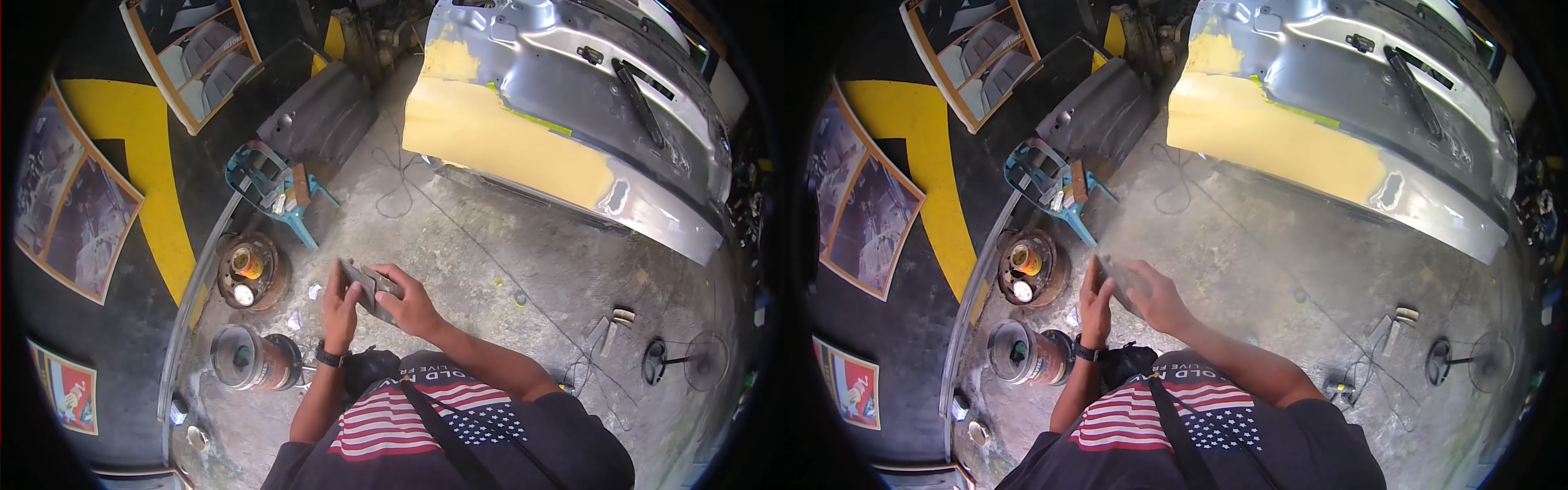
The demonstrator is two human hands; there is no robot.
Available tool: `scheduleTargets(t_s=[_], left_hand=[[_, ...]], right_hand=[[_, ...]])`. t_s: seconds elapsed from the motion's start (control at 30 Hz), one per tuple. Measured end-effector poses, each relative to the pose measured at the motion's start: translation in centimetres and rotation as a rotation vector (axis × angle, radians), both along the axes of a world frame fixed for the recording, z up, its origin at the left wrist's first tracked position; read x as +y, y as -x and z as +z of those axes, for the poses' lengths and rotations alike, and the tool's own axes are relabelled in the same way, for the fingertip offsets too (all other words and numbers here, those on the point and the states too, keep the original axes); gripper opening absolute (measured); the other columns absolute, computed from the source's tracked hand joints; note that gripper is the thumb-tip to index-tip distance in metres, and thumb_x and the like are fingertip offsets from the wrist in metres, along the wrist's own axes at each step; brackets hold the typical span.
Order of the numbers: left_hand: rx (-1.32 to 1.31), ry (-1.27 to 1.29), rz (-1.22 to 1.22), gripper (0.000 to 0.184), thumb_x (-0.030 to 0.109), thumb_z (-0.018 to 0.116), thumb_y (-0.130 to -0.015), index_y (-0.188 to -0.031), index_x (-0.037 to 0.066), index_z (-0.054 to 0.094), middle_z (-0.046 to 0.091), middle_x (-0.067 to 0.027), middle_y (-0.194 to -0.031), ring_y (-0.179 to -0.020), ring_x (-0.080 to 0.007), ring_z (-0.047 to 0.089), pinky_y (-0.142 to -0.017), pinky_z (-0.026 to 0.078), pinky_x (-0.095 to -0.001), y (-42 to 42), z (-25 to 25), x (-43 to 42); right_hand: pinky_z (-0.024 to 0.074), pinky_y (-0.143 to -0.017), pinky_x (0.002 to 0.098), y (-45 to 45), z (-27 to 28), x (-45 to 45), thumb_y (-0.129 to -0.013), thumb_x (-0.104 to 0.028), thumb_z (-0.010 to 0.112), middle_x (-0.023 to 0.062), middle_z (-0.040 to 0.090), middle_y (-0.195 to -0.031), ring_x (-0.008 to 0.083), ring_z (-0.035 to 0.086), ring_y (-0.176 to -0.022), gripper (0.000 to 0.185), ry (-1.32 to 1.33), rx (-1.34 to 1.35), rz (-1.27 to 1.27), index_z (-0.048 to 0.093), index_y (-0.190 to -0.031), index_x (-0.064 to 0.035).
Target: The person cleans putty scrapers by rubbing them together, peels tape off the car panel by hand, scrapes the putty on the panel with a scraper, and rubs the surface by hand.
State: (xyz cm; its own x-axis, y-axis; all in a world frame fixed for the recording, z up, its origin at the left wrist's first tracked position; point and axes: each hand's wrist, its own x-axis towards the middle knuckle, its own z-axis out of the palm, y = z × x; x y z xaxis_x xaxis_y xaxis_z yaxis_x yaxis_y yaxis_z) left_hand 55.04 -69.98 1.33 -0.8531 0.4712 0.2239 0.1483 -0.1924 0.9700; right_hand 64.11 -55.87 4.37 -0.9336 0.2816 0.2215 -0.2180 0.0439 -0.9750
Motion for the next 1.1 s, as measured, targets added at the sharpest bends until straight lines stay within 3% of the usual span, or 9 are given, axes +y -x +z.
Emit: scheduleTargets(t_s=[0.07,0.13,0.23,0.33,0.43,0.5,0.83,0.9,1.1], left_hand=[[0.029,0.049,-0.062,0.078,0.056,0.037,-0.103,-0.155,-0.002,0.029,0.044,-0.0162,-0.150,-0.136,-0.0230,0.042,-0.112,0.033,-0.0353,-1.3,0.7,0.6],[0.080,-0.050,-0.060,0.101,0.078,0.035,-0.093,-0.156,-0.001,0.025,0.041,-0.0219,-0.152,-0.137,-0.0324,0.044,-0.112,0.035,-0.0427,-1.2,-0.6,1.0],[0.108,-0.110,-0.065,0.120,0.091,0.040,-0.079,-0.156,0.000,0.027,0.042,-0.0219,-0.151,-0.134,-0.0334,0.047,-0.110,0.037,-0.0449,-1.1,0.3,1.3],[0.096,-0.141,-0.049,0.128,0.095,0.044,-0.072,-0.156,0.000,0.026,0.042,-0.0212,-0.151,-0.132,-0.0325,0.049,-0.110,0.038,-0.0452,-0.4,1.9,0.8],[0.007,-0.320,-0.081,0.132,0.097,0.043,-0.069,-0.156,0.000,0.026,0.042,-0.0195,-0.152,-0.131,-0.0322,0.050,-0.111,0.036,-0.0429,-0.2,2.5,0.3],[0.026,-0.362,-0.112,0.134,0.099,0.031,-0.069,-0.155,-0.004,0.025,0.042,-0.0216,-0.150,-0.128,-0.0342,0.051,-0.106,0.040,-0.0412,-0.6,3.1,0.6],[0.086,-0.241,-0.145,0.122,0.092,0.040,-0.077,-0.153,-0.004,0.031,0.048,-0.0205,-0.145,-0.118,-0.0272,0.057,-0.090,0.048,-0.0347,-1.1,2.8,0.0],[-0.037,-0.137,-0.157,0.131,0.098,0.047,-0.065,-0.154,0.002,0.033,0.048,-0.0152,-0.147,-0.122,-0.0267,0.054,-0.101,0.044,-0.0375,-1.8,2.8,0.3],[0.065,-0.199,-0.141,0.127,0.092,0.049,-0.072,-0.151,-0.006,0.031,0.044,-0.0209,-0.149,-0.135,-0.0346,0.046,-0.112,0.036,-0.0438,-1.6,1.4,-0.4]], right_hand=[[0.0442,-0.101,0.0326,0.2,0.1,-1.1,-0.087,-0.001,0.056,0.0137,0.062,-0.124,0.0192,0.059,-0.116,0.045,-0.044,0.006,-0.016,0.054,-0.132,0.0000],[0.0446,-0.101,0.0328,0.4,0.3,-2.0,-0.087,0.000,0.056,0.0148,0.062,-0.124,0.0203,0.059,-0.116,0.045,-0.086,0.012,-0.032,0.054,-0.132,0.0002],[0.0482,-0.096,0.0325,0.2,0.9,-2.3,-0.087,0.002,0.057,0.0160,0.063,-0.120,0.0217,0.062,-0.111,0.044,-0.161,0.094,-0.083,0.055,-0.131,0.0001],[0.0525,-0.086,0.0354,-0.9,2.4,-2.5,-0.086,0.004,0.058,0.0171,0.063,-0.114,0.0283,0.065,-0.105,0.044,-0.332,0.135,0.051,0.057,-0.129,-0.0014],[0.0534,-0.089,0.0421,-2.1,2.8,-3.8,-0.081,0.007,0.058,0.0193,0.063,-0.116,0.0381,0.063,-0.107,0.046,-0.494,0.227,0.096,0.060,-0.125,-0.0030],[0.0533,-0.090,0.0431,-2.2,2.9,-4.2,-0.079,0.007,0.058,0.0199,0.063,-0.116,0.0391,0.063,-0.107,0.047,-0.532,0.269,0.093,0.060,-0.125,-0.0028],[0.0518,-0.090,0.0465,-2.0,5.1,-5.2,-0.076,0.006,0.060,0.0214,0.061,-0.115,0.0414,0.061,-0.106,0.048,-0.590,0.346,-0.008,0.057,-0.124,-0.0002],[0.0519,-0.091,0.0459,-1.2,5.0,-4.8,-0.077,0.009,0.057,0.0225,0.061,-0.116,0.0414,0.062,-0.107,0.047,-0.587,0.340,-0.045,0.057,-0.123,0.0010],[0.0520,-0.090,0.0453,1.2,4.1,-3.6,-0.080,0.009,0.053,0.0243,0.061,-0.115,0.0438,0.061,-0.106,0.045,-0.474,0.186,-0.128,0.057,-0.124,0.0001]])
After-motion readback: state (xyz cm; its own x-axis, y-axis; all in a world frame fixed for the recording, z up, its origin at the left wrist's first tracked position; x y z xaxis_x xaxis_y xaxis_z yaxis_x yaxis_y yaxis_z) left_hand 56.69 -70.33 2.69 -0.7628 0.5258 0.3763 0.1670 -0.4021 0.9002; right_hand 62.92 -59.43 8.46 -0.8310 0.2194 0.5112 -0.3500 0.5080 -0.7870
